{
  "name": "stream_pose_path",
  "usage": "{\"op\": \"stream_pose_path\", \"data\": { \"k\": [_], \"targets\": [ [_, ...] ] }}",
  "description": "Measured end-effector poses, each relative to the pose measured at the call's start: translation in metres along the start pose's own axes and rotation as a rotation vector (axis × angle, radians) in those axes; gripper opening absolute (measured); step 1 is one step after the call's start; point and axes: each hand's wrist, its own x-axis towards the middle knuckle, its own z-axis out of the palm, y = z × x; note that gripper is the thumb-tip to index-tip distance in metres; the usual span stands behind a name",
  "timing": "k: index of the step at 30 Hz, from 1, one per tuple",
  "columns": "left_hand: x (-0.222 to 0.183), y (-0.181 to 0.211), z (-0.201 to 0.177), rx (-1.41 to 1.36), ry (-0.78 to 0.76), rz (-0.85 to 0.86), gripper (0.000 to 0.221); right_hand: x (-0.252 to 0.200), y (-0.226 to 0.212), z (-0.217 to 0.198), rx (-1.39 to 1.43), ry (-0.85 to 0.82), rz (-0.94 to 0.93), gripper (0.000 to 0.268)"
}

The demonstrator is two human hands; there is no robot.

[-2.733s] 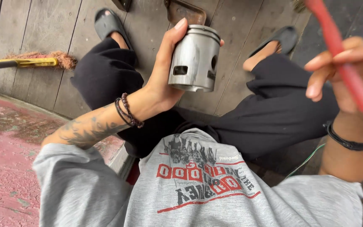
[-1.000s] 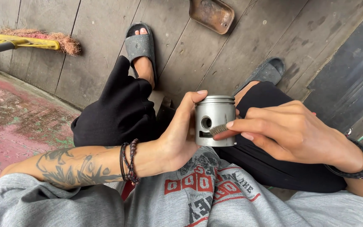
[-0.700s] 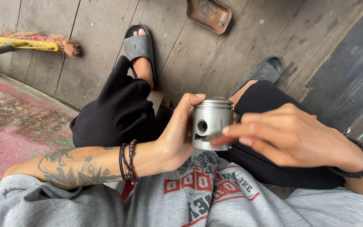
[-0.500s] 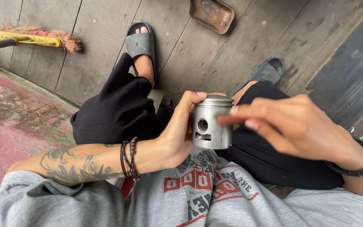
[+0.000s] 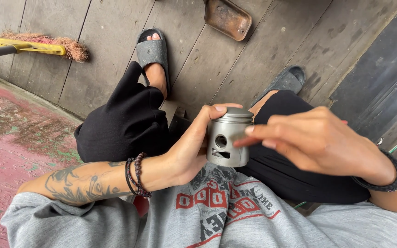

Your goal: Cleaning a motorcycle engine piston using a brush to remove carbon or dirt.

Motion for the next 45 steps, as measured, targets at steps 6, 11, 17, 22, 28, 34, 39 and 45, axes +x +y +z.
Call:
{"op": "stream_pose_path", "data": {
  "k": [6,11,17,22,28,34,39,45],
  "targets": [
    [0.002,-0.008,0.004,0.078,-0.115,0.196,0.059,-0.012,-0.002,0.001,-0.054,-0.01,-0.161,0.031],
    [0.02,-0.038,0.002,-0.191,-0.554,0.416,0.056,-0.026,-0.004,-0.007,-0.182,0.147,-0.183,0.026],
    [0.078,-0.053,-0.012,-0.136,-0.677,0.629,0.075,-0.016,-0.003,-0.005,-0.249,0.264,-0.122,0.012],
    [0.095,-0.049,-0.013,-0.067,-0.618,0.796,0.068,-0.01,0.017,0.003,-0.245,0.272,-0.074,0.008],
    [0.082,-0.048,-0.011,0.087,-0.556,0.955,0.082,0.0,0.027,0.006,-0.349,0.333,-0.062,0.018],
    [0.088,-0.053,-0.02,0.034,-0.528,0.934,0.089,0.012,0.01,0.024,-0.445,0.439,-0.24,0.041],
    [0.087,-0.052,-0.023,0.104,-0.453,0.935,0.075,0.028,0.018,0.018,-0.448,0.41,-0.318,0.032],
    [0.089,-0.049,-0.023,0.091,-0.466,0.922,0.071,0.036,0.022,0.018,-0.511,0.518,-0.339,0.026]
  ]
}}
